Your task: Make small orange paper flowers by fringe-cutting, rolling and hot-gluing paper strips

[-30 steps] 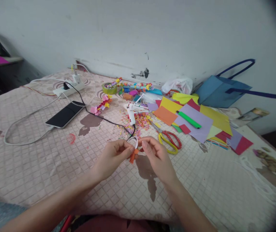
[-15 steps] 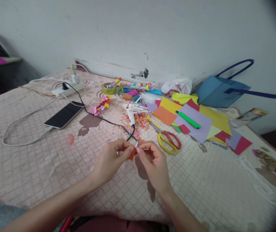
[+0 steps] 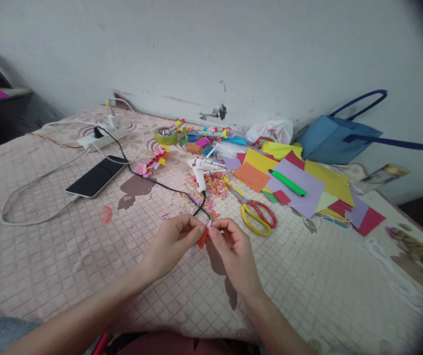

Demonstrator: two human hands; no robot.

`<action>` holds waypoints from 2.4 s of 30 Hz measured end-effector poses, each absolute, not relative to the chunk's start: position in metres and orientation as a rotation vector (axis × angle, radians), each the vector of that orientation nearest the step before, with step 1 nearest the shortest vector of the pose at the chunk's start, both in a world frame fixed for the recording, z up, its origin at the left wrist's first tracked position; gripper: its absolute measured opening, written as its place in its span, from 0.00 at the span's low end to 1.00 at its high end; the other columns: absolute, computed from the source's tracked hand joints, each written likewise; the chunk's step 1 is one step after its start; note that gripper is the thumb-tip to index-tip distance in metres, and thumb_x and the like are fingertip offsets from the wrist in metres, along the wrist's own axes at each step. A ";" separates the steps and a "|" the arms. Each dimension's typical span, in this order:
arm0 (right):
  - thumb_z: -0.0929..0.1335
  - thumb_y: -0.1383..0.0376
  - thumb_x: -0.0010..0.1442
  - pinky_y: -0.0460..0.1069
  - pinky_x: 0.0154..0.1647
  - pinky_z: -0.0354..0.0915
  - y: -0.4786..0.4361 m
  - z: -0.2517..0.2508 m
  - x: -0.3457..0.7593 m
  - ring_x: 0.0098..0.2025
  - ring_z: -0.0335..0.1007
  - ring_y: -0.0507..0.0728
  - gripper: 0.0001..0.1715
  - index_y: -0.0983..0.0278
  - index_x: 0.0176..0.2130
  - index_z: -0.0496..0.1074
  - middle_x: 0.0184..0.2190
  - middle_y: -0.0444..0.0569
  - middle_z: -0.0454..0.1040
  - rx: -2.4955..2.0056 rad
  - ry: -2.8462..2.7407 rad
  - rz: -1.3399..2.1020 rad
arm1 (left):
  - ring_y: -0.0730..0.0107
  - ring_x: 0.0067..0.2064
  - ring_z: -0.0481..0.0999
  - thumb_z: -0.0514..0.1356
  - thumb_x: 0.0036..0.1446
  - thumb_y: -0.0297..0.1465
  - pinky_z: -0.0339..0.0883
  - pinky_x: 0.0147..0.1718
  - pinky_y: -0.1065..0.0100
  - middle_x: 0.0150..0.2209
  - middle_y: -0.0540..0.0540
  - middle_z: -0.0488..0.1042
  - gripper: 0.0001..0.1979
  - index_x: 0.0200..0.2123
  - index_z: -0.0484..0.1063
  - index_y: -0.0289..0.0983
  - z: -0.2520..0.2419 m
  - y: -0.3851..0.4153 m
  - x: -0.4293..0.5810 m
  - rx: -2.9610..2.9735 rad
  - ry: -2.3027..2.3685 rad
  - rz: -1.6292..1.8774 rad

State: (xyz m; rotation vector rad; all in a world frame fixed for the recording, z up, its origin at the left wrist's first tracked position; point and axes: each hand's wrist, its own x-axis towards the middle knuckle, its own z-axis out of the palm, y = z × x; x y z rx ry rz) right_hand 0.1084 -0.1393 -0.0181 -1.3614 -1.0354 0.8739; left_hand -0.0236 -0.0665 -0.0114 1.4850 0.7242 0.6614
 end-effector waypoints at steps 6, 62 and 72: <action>0.63 0.65 0.61 0.49 0.37 0.64 -0.139 -0.016 0.113 0.35 0.67 0.54 0.05 0.61 0.33 0.68 0.31 0.45 0.70 -1.420 -1.206 0.680 | 0.70 0.32 0.72 0.56 0.58 0.37 0.67 0.32 0.70 0.29 0.47 0.74 0.12 0.34 0.71 0.34 -0.012 -0.064 -0.024 1.524 0.716 0.637; 0.61 0.60 0.65 0.45 0.30 0.61 -0.147 -0.018 0.108 0.29 0.64 0.50 0.13 0.62 0.30 0.66 0.25 0.42 0.68 -1.386 -1.021 0.823 | 0.68 0.33 0.73 0.58 0.57 0.32 0.67 0.35 0.66 0.31 0.46 0.73 0.07 0.33 0.69 0.34 -0.014 -0.073 -0.020 1.566 0.690 0.730; 0.66 0.62 0.60 0.46 0.33 0.61 -0.140 -0.017 0.112 0.30 0.65 0.51 0.08 0.62 0.30 0.68 0.26 0.42 0.68 -1.344 -1.001 0.935 | 0.71 0.31 0.72 0.58 0.55 0.26 0.64 0.33 0.69 0.28 0.49 0.73 0.05 0.28 0.71 0.36 -0.010 -0.080 -0.020 1.904 0.821 0.765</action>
